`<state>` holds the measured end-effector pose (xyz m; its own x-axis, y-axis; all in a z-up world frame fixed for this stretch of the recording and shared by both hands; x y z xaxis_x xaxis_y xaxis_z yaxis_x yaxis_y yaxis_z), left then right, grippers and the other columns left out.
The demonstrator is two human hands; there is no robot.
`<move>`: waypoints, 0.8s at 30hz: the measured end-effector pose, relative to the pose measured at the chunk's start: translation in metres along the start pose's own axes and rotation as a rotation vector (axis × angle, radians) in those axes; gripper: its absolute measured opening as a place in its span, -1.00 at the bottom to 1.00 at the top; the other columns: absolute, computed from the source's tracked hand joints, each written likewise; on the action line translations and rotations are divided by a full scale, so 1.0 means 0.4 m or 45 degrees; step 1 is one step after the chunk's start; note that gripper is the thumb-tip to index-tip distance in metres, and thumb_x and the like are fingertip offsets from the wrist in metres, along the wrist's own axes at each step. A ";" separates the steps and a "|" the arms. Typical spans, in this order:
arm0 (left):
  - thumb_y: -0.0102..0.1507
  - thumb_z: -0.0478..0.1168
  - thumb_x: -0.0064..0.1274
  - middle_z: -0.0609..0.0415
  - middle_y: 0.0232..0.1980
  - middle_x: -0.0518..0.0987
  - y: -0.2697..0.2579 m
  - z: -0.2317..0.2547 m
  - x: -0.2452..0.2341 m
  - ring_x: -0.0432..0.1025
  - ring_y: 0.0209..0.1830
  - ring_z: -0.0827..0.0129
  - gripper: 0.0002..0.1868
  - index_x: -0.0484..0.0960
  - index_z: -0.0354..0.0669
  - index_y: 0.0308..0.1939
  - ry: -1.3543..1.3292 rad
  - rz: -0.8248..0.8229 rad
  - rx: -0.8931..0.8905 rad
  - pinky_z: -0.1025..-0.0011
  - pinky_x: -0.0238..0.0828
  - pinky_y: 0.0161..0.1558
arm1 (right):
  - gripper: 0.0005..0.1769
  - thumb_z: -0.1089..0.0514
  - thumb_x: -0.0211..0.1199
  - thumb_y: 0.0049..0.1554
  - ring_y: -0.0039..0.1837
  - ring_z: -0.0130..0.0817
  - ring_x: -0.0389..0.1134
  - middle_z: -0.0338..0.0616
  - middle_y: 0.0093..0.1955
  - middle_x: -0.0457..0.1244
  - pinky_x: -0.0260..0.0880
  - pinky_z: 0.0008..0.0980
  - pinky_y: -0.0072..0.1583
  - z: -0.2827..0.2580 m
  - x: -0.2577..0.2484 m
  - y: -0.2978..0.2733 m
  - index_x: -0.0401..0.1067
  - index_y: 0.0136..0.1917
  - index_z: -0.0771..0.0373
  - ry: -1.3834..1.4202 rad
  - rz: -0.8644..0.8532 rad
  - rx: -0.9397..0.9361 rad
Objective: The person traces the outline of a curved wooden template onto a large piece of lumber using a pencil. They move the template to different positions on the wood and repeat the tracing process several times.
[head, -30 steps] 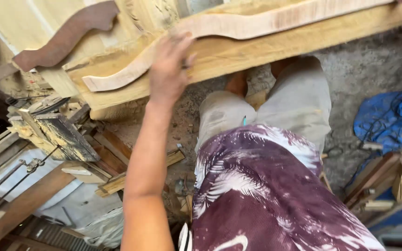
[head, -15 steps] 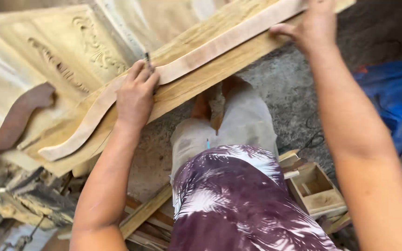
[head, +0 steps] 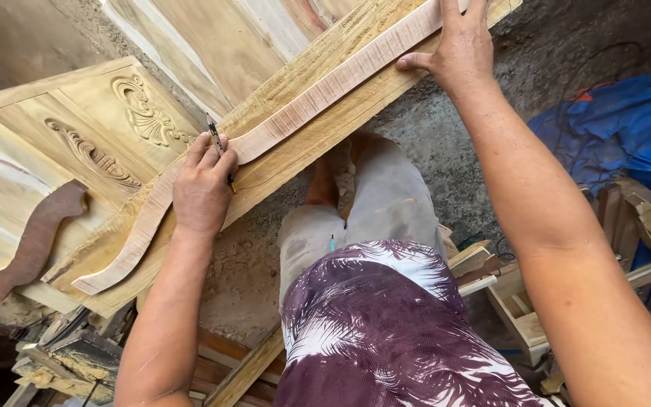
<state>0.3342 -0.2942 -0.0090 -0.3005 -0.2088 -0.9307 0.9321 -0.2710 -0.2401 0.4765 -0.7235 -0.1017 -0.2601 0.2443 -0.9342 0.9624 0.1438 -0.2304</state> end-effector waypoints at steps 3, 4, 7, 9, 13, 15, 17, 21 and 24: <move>0.33 -0.36 0.09 0.10 0.26 0.64 0.000 0.004 -0.003 0.42 0.39 0.09 -0.86 0.63 -0.09 -0.05 0.002 -0.017 -0.003 0.22 0.50 0.20 | 0.29 -0.36 0.72 -0.18 0.41 0.27 0.22 0.27 0.41 0.03 0.48 0.02 0.23 -0.001 0.006 0.004 0.13 0.61 0.04 0.013 -0.009 -0.007; 0.33 -0.33 0.10 0.07 0.23 0.64 0.004 0.002 -0.007 0.43 0.37 0.09 -0.85 0.64 -0.09 -0.03 0.024 -0.006 0.011 0.19 0.47 0.25 | 0.29 -0.39 0.68 -0.16 0.45 0.31 0.16 0.32 0.43 0.01 0.46 0.06 0.25 -0.005 0.011 0.005 0.12 0.63 0.05 0.000 -0.034 0.008; 0.29 -0.32 0.10 0.07 0.17 0.66 0.011 0.008 -0.028 0.45 0.34 0.11 -0.79 0.66 -0.06 0.00 0.111 -0.021 0.041 0.13 0.43 0.31 | 0.36 -0.46 0.65 -0.16 0.52 0.46 0.01 0.47 0.49 -0.12 0.39 0.13 0.30 -0.037 0.012 0.009 0.09 0.65 0.11 0.023 -0.065 0.093; 0.25 -0.35 0.09 0.09 0.14 0.68 0.061 0.027 -0.053 0.46 0.33 0.12 -0.75 0.67 -0.03 0.00 0.177 -0.031 0.083 0.10 0.42 0.31 | 0.42 -0.50 0.65 -0.19 0.55 0.56 -0.10 0.58 0.52 -0.22 0.35 0.16 0.33 -0.064 -0.008 0.032 0.06 0.67 0.14 0.056 -0.049 0.178; 0.35 -0.13 0.10 -0.03 -0.03 0.70 0.228 0.153 -0.120 0.53 0.01 0.09 -0.66 0.61 -0.14 0.17 -0.600 -0.016 -0.159 0.22 0.49 0.00 | 0.59 -0.53 0.65 -0.30 0.63 0.60 -0.33 0.64 0.61 -0.49 0.24 0.11 0.43 -0.109 -0.013 0.013 -0.08 0.70 0.17 0.175 -0.205 0.436; 0.46 -0.18 -0.01 -0.02 -0.07 0.72 0.374 0.250 -0.124 0.57 -0.16 0.24 -0.67 0.58 -0.15 0.28 -0.955 -0.045 -0.248 0.33 0.52 -0.08 | 0.64 -0.52 0.65 -0.33 0.65 0.58 -0.36 0.62 0.62 -0.53 0.18 0.08 0.48 -0.113 -0.010 0.014 -0.13 0.70 0.20 0.208 -0.201 0.475; 0.51 -0.22 -0.03 -0.03 -0.04 0.73 0.532 0.364 -0.122 0.62 -0.11 0.40 -0.77 0.66 -0.18 0.16 -1.367 0.015 0.050 0.45 0.56 -0.05 | 0.72 -0.48 0.66 -0.35 0.65 0.55 -0.36 0.62 0.62 -0.51 0.01 0.01 0.59 -0.123 -0.007 0.018 -0.23 0.67 0.42 0.261 -0.101 0.430; 0.45 -0.20 0.05 0.01 -0.13 0.73 0.798 0.478 0.059 0.66 -0.11 0.41 -0.80 0.64 -0.21 0.07 -1.440 -0.089 0.279 0.43 0.59 -0.04 | 0.72 -0.43 0.66 -0.33 0.68 0.51 -0.36 0.59 0.63 -0.48 -0.13 0.01 0.66 -0.154 -0.011 -0.005 -0.26 0.63 0.57 0.342 -0.048 0.479; 0.38 -0.19 0.11 0.00 -0.17 0.73 0.938 0.545 0.137 0.67 -0.14 0.39 -0.80 0.66 -0.23 0.00 -1.354 -0.264 0.468 0.43 0.58 -0.08 | 0.67 -0.35 0.67 -0.32 0.66 0.53 -0.35 0.58 0.62 -0.44 -0.17 0.03 0.63 -0.163 -0.023 -0.001 -0.27 0.59 0.59 0.375 -0.062 0.502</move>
<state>0.6234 -0.6123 -0.0896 -0.6237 -0.7698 -0.1355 0.7817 -0.6151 -0.1033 0.4736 -0.6632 -0.0753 -0.2620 0.5150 -0.8162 0.8900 -0.1980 -0.4107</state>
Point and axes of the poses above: each hand's wrist, its own y-axis towards the middle knuckle, its own x-axis out of the palm, z = x × y, the point moved 2 cm from there along y, towards the middle knuckle
